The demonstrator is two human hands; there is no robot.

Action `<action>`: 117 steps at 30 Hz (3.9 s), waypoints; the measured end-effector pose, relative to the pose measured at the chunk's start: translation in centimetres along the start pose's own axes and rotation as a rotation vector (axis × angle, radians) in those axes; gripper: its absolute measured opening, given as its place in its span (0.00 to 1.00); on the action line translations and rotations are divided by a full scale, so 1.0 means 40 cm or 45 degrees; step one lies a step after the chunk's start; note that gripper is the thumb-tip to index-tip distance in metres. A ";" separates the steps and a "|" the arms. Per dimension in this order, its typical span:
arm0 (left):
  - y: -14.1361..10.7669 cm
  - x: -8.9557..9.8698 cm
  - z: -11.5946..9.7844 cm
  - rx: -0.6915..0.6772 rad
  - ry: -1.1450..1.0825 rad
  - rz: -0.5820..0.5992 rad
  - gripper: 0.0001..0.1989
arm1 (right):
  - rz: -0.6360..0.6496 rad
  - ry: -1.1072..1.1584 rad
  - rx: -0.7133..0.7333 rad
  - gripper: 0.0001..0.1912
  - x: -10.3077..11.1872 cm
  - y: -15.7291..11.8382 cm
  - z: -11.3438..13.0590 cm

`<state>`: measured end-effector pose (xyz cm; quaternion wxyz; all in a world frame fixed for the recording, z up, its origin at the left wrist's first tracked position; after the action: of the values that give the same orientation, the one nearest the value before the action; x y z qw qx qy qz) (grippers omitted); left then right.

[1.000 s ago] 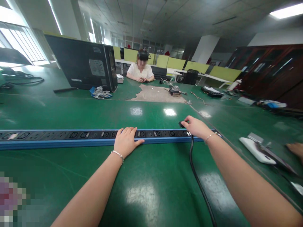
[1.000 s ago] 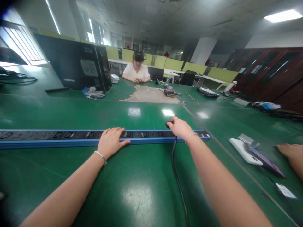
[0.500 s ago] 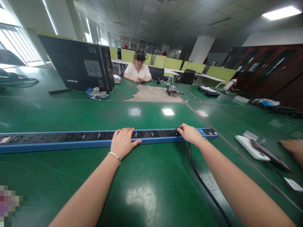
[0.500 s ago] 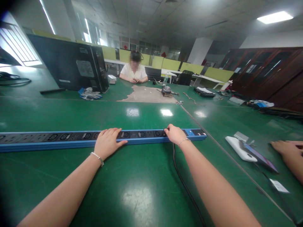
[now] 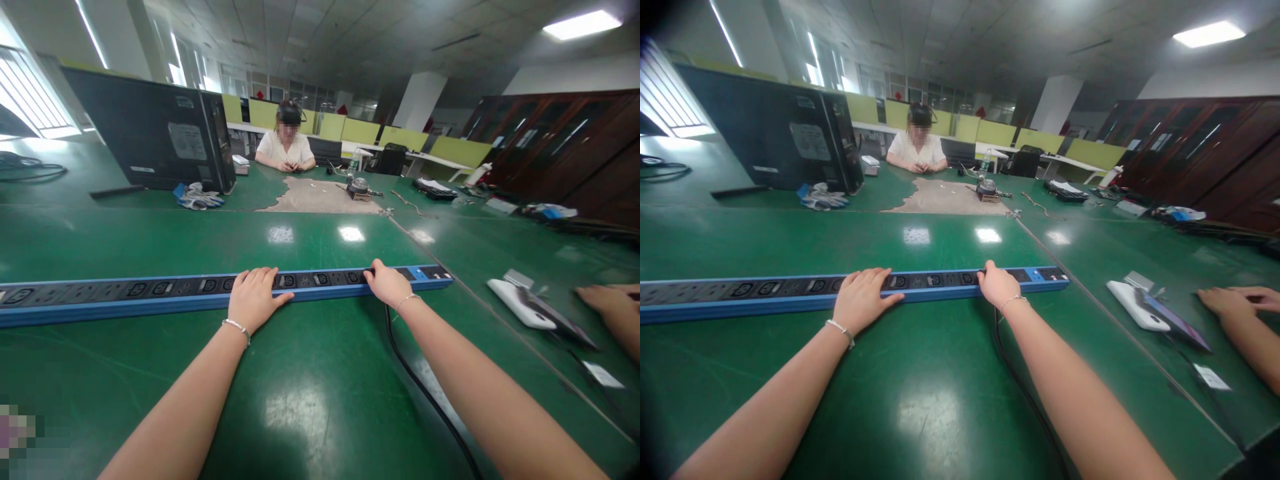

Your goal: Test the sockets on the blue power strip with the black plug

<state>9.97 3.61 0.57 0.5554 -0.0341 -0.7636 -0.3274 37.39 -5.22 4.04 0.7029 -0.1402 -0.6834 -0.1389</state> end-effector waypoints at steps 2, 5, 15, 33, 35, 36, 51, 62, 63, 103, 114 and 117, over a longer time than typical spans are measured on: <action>0.000 0.000 0.001 0.000 -0.006 -0.011 0.30 | 0.031 0.140 -0.013 0.17 0.004 0.004 -0.002; 0.000 -0.001 0.001 0.000 -0.013 -0.019 0.29 | -0.118 0.268 -0.089 0.17 0.067 0.010 -0.030; 0.002 -0.001 0.002 0.004 -0.024 -0.002 0.29 | -0.248 0.196 -0.262 0.18 0.230 0.008 -0.237; 0.005 -0.004 0.004 -0.006 0.016 -0.002 0.30 | -0.100 0.079 -0.195 0.19 0.025 0.047 -0.321; 0.005 -0.003 0.003 -0.003 0.020 0.004 0.29 | -0.088 0.062 -0.194 0.20 0.028 0.047 -0.313; 0.005 -0.003 0.003 -0.002 0.023 0.007 0.29 | -0.078 0.051 -0.204 0.20 0.029 0.047 -0.308; 0.004 -0.003 0.004 0.010 0.026 0.005 0.29 | -0.138 0.136 -0.316 0.21 -0.017 0.023 -0.296; 0.005 -0.003 0.004 0.020 0.018 0.017 0.29 | -0.179 0.095 -0.251 0.18 0.003 0.025 -0.300; 0.005 -0.004 0.004 0.016 0.019 0.015 0.29 | -0.228 0.115 -0.267 0.18 0.008 0.019 -0.304; 0.007 -0.002 0.004 0.009 0.088 0.021 0.30 | -0.443 0.131 -0.415 0.22 0.038 0.001 -0.395; 0.007 -0.005 0.006 0.020 0.054 0.038 0.30 | -0.364 0.222 -0.325 0.19 0.049 0.006 -0.331; 0.009 -0.004 0.005 0.018 0.066 0.046 0.30 | -0.325 0.158 -0.303 0.20 0.031 0.014 -0.318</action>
<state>10.03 4.04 0.54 0.5812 -0.0354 -0.7505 -0.3125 49.37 -9.63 4.93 0.6989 -0.1256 -0.6296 -0.3153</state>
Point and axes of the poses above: each hand's wrist, its own y-axis towards the middle knuckle, its own x-axis out of the back of the hand, z = x × y, the point moved 4 cm from there along y, towards the middle knuckle, and after that the axes turned 10 degrees about x, right-handed, at the moved point
